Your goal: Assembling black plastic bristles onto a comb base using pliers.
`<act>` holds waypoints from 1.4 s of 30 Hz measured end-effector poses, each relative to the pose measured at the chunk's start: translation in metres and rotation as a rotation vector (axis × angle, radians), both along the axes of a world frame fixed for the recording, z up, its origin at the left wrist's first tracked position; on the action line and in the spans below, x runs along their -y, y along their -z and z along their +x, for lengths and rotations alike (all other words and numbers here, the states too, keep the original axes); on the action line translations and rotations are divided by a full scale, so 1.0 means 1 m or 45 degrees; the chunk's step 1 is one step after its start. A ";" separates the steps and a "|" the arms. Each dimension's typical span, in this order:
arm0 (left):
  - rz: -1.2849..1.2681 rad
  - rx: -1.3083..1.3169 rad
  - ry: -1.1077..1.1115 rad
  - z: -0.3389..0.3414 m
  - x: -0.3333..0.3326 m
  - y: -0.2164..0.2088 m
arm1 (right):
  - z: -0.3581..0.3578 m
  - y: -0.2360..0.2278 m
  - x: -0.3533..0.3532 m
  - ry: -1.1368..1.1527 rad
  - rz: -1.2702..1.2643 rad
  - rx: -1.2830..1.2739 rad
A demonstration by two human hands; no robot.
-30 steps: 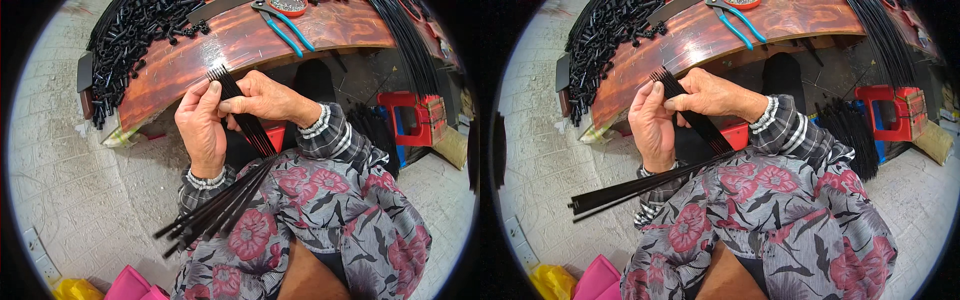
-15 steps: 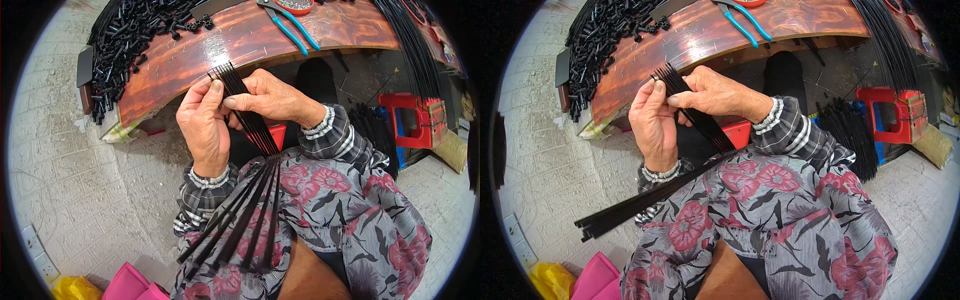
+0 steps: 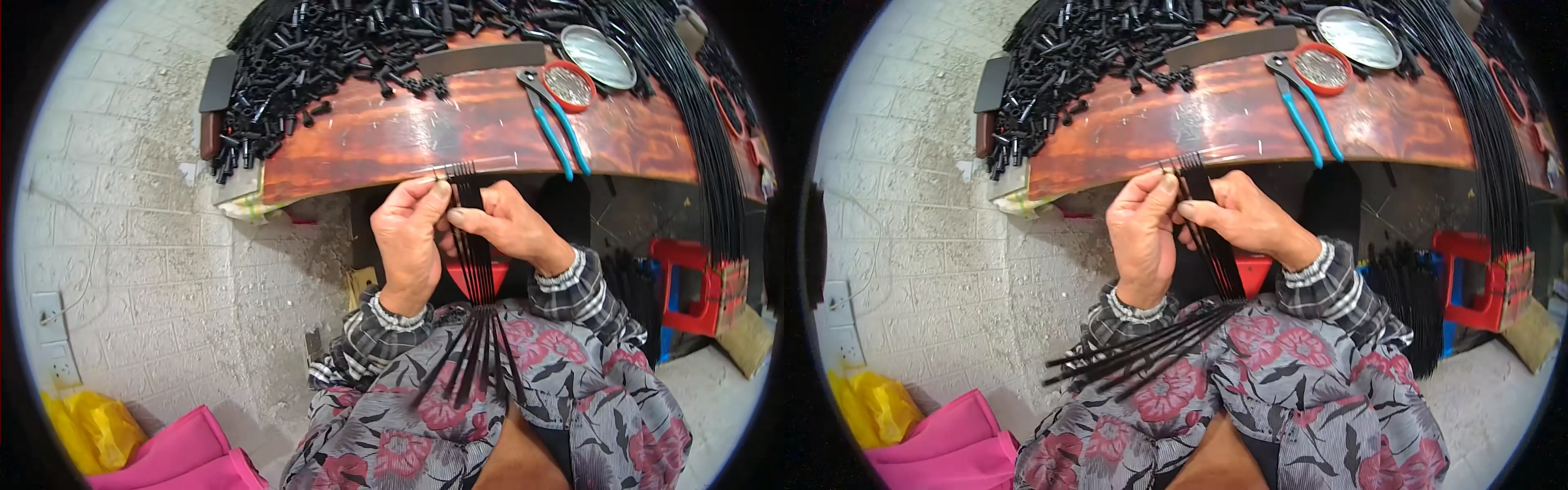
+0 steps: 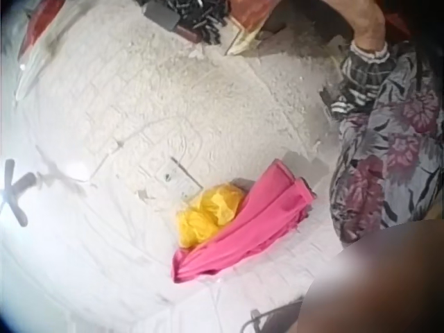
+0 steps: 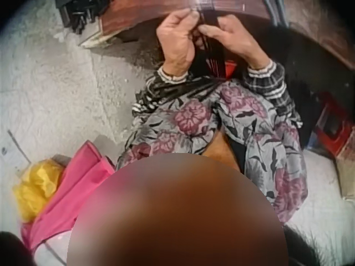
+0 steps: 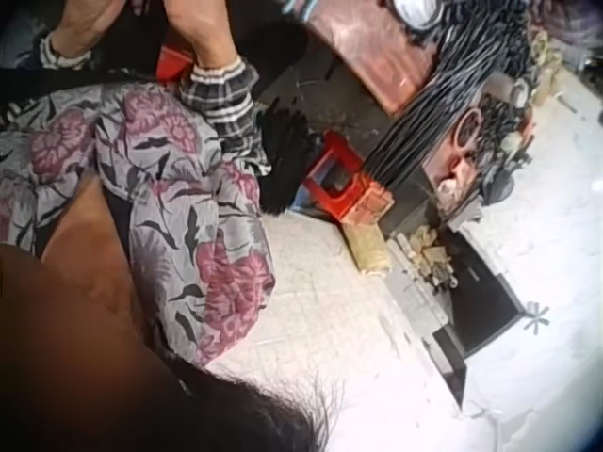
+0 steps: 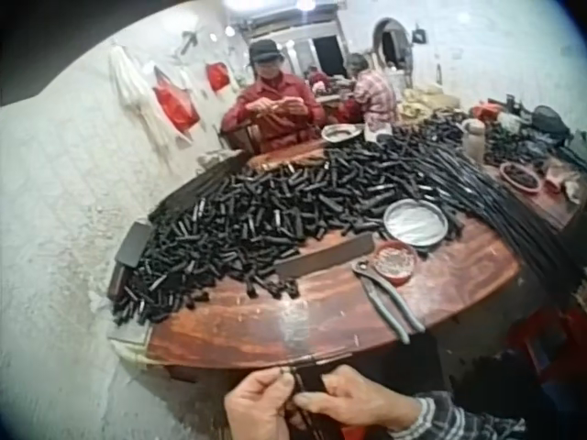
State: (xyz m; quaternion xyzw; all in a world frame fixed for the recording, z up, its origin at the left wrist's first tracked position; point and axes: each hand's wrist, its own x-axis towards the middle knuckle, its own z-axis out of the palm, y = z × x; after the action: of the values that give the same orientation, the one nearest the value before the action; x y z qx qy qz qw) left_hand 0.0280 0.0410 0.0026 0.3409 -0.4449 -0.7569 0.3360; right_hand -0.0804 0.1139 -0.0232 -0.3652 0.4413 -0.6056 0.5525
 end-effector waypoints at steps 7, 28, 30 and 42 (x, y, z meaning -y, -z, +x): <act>-0.221 -0.002 -0.072 0.012 0.053 0.007 | -0.006 0.008 -0.007 0.035 0.158 0.095; -2.459 1.579 0.286 -0.066 0.248 -0.016 | -0.009 -0.001 -0.014 0.097 0.115 0.007; -2.480 1.528 0.276 -0.063 0.250 -0.013 | -0.008 0.000 -0.013 0.097 0.140 0.023; -0.657 -0.083 -0.140 -0.016 0.236 -0.046 | -0.007 -0.004 -0.019 0.136 0.127 0.067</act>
State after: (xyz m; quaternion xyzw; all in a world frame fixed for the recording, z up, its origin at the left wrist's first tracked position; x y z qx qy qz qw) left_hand 0.0122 -0.1948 0.0490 0.2432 -0.5930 -0.6096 0.4665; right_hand -0.0870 0.1325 -0.0192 -0.2970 0.4753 -0.6207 0.5482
